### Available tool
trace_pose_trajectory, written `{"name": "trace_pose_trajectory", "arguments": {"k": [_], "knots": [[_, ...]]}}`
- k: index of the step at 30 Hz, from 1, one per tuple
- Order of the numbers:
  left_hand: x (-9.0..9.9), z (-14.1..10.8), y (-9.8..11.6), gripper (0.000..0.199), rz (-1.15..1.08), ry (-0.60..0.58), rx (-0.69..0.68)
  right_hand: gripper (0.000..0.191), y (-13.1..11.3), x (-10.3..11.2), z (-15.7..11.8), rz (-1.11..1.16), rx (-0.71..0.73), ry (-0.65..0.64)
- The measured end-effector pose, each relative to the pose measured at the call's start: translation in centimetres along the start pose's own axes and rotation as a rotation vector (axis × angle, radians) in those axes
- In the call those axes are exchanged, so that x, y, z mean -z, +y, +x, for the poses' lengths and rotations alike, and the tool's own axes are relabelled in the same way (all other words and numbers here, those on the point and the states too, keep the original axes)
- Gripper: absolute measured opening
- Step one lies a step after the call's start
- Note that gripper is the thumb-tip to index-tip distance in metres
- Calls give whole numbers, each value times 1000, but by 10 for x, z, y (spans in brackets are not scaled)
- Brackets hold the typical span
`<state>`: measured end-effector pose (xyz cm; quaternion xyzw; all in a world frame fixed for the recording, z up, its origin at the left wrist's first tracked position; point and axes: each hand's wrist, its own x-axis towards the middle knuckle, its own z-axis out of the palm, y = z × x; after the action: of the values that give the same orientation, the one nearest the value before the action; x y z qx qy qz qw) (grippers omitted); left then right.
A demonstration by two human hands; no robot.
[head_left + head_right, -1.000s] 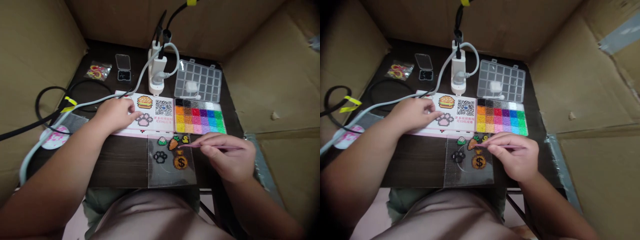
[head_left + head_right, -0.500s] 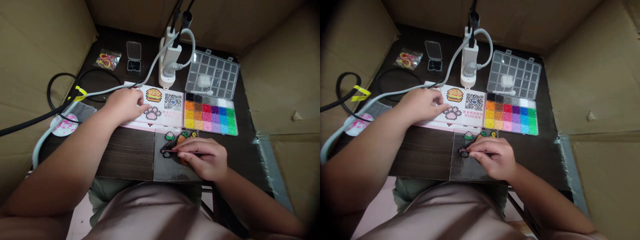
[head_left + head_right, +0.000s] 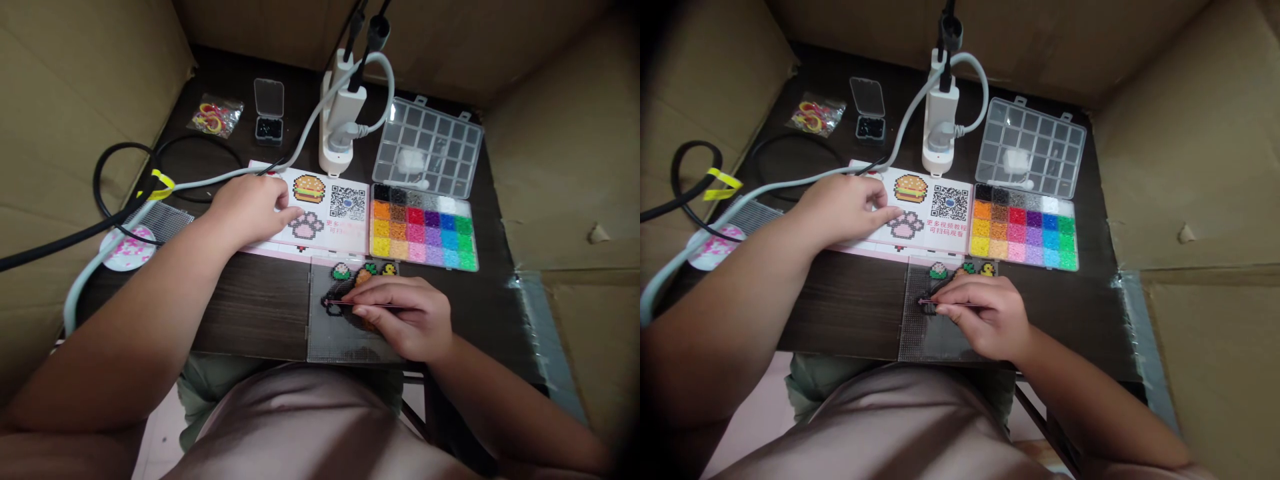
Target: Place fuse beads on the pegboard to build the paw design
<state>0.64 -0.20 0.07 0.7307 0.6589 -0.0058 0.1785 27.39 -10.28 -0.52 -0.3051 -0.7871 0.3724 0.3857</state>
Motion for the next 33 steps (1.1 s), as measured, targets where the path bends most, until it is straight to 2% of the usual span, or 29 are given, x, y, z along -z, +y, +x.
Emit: {"name": "trace_pose_trajectory", "arguments": {"k": [33], "knots": [[1, -1, 1, 43, -18, -1, -3, 11, 1, 0, 1, -4, -12, -3]]}}
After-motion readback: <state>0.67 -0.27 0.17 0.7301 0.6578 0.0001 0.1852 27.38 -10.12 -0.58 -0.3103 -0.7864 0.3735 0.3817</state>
